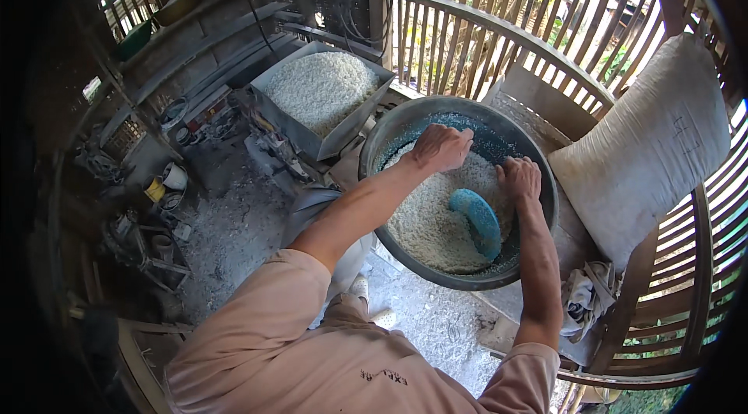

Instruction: The person shoos a rooster away, then uses a small plastic bowl to scoop grain from a large basin and pour it into the hopper of a milling machine.

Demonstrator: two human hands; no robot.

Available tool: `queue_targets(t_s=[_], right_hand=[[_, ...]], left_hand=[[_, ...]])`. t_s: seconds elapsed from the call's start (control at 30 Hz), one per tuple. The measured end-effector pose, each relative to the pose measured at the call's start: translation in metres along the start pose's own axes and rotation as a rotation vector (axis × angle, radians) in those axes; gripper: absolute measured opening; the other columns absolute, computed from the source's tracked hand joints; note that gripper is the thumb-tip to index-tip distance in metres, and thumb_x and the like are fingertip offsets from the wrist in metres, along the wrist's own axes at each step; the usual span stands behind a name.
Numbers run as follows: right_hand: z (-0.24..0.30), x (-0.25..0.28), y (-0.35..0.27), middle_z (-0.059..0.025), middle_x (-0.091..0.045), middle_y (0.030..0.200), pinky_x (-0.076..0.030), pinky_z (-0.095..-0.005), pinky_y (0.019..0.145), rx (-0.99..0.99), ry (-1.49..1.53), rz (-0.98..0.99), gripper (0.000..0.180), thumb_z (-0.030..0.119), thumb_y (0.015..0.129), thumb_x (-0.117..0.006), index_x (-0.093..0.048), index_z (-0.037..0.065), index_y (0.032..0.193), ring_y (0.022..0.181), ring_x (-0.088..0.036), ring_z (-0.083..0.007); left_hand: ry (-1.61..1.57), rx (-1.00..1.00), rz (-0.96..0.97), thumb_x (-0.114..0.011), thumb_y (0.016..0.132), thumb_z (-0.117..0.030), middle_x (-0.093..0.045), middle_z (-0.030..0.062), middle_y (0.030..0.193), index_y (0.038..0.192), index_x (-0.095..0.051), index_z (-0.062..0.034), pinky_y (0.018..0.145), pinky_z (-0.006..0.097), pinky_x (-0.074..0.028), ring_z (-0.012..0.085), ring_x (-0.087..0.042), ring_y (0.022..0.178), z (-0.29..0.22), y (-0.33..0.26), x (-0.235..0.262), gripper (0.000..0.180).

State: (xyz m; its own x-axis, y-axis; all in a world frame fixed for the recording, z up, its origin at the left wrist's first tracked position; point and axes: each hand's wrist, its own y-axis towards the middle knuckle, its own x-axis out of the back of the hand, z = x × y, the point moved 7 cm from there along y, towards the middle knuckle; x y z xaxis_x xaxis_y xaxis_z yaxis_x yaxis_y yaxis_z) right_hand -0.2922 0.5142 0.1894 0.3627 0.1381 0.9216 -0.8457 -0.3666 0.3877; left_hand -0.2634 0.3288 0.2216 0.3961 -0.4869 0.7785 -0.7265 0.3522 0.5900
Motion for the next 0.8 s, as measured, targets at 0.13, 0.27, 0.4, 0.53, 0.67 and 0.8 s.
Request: queue_targets(t_s=[0.13, 0.27, 0.4, 0.53, 0.67, 0.8], right_hand=[[-0.003, -0.008, -0.002, -0.0106, -0.068, 0.086, -0.052, -0.044, 0.078, 0.052, 0.032, 0.002, 0.023, 0.031, 0.084, -0.066, -0.068, 0.008, 0.083, 0.091, -0.065, -0.0304], [-0.004, -0.005, -0.004, -0.0107, -0.068, 0.089, -0.052, -0.0447, 0.079, -0.005, 0.125, 0.027, 0.022, 0.029, 0.085, -0.065, -0.068, 0.007, 0.087, 0.091, -0.065, -0.0314], [-0.003, -0.004, -0.005, -0.0117, -0.068, 0.089, -0.052, -0.0449, 0.08, -0.026, 0.164, 0.082, 0.022, 0.028, 0.086, -0.064, -0.069, 0.007, 0.088, 0.09, -0.066, -0.0322], [-0.006, -0.002, -0.007, -0.0129, -0.069, 0.091, -0.052, -0.0447, 0.08, -0.063, 0.164, 0.114, 0.022, 0.027, 0.086, -0.063, -0.071, 0.007, 0.09, 0.089, -0.067, -0.0329], [-0.005, 0.0, -0.008, -0.0133, -0.07, 0.092, -0.052, -0.0447, 0.081, -0.072, 0.165, 0.138, 0.022, 0.027, 0.086, -0.062, -0.071, 0.007, 0.092, 0.091, -0.067, -0.0331], [-0.005, -0.001, -0.008, -0.0135, -0.07, 0.092, -0.052, -0.0447, 0.081, -0.078, 0.158, 0.143, 0.022, 0.027, 0.086, -0.062, -0.071, 0.007, 0.092, 0.091, -0.067, -0.0331]], left_hand=[[0.062, -0.027, 0.04, -0.058, 0.08, -0.01, -0.066, 0.0163, 0.068, 0.085, -0.059, -0.0056, 0.061, 0.046, -0.053, 0.0356, -0.068, 0.066, 0.01, 0.0, -0.009, 0.007], [0.048, -0.12, -0.012, -0.059, 0.076, -0.005, -0.067, 0.014, 0.078, 0.086, -0.059, -0.0059, 0.064, 0.045, -0.054, 0.0339, -0.068, 0.074, 0.007, -0.002, -0.01, 0.01], [0.038, -0.14, -0.016, -0.058, 0.076, -0.005, -0.066, 0.0141, 0.082, 0.086, -0.06, -0.0064, 0.066, 0.045, -0.054, 0.0337, -0.068, 0.077, 0.009, -0.003, -0.012, 0.01], [0.039, -0.154, 0.028, -0.058, 0.079, -0.006, -0.067, 0.0145, 0.083, 0.084, -0.061, -0.0061, 0.067, 0.045, -0.055, 0.0341, -0.068, 0.078, 0.008, -0.005, -0.014, 0.006], [0.058, -0.181, 0.067, -0.056, 0.081, -0.008, -0.068, 0.0145, 0.083, 0.083, -0.063, -0.0062, 0.068, 0.044, -0.056, 0.0339, -0.069, 0.079, 0.005, -0.006, -0.017, 0.007], [0.057, -0.187, 0.094, -0.056, 0.081, -0.008, -0.069, 0.0151, 0.083, 0.084, -0.063, -0.0059, 0.069, 0.044, -0.056, 0.034, -0.07, 0.08, 0.005, -0.007, -0.017, 0.009]])
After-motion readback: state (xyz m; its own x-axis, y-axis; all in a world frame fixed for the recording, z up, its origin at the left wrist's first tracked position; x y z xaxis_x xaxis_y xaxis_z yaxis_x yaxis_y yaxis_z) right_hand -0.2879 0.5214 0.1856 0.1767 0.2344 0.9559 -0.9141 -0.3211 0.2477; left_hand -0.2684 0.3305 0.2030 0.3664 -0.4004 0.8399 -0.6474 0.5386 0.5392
